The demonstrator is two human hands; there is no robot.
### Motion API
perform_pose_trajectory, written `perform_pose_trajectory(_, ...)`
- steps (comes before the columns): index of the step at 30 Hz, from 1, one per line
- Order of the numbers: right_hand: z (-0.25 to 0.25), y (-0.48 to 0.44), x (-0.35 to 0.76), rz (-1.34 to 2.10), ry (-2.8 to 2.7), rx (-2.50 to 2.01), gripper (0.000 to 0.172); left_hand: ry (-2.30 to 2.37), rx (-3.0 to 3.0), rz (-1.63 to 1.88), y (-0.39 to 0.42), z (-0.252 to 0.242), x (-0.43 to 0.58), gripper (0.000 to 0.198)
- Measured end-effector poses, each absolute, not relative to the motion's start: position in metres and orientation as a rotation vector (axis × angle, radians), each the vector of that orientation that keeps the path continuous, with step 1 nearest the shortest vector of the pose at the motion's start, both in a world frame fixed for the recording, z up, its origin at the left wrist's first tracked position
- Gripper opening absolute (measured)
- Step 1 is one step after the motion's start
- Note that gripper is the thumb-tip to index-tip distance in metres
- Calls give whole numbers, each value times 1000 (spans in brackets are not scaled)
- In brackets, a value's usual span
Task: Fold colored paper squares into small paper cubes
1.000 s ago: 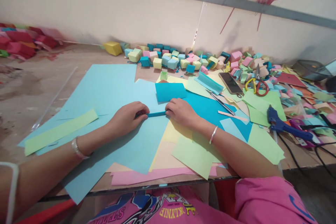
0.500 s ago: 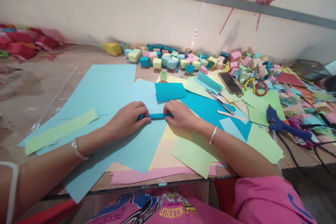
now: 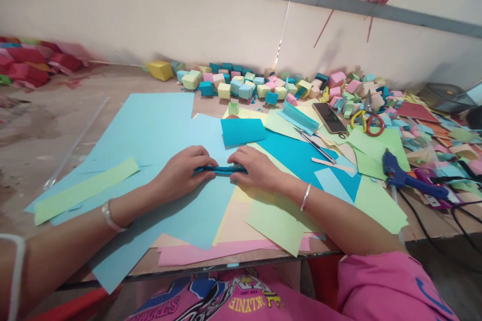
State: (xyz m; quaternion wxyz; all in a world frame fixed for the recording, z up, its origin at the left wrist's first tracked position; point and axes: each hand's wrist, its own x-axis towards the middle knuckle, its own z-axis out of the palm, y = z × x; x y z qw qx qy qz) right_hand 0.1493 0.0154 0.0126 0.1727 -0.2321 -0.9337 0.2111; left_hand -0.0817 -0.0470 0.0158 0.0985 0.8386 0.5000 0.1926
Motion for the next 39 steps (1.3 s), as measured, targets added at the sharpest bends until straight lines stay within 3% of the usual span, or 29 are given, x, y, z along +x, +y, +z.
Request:
perform_pose_trajectory(4, 10, 8, 145, 467, -2677, -681, 15, 1408, 2615, 576, -50, 15, -77, 15)
perform_pose_trajectory(10, 4, -1, 139, 234, -2633, -662, 29, 1377, 2802, 518, -53, 16, -72, 22)
perform_pose_trajectory(14, 0, 1, 140, 188, -2611, -574, 28, 1344, 2951, 444, -51, 13, -73, 24)
perform_pose_trajectory(24, 0, 10, 145, -324, -2730, -636, 25, 1512, 2616, 531, -49, 9, -77, 24)
perform_pose_trajectory(32, 0, 12, 147, -120, -2692, -669, 24, 1523, 2801, 381, -50, 14, -76, 25)
perform_pose_trajectory(36, 5, 14, 147, 46, -2655, -661, 30, 1570, 2684, 448, -51, 11, -77, 39)
perform_pose_trajectory(39, 10, 14, 150, 56, -2698, -630, 24, 1536, 2660, 464, -51, 12, -79, 24)
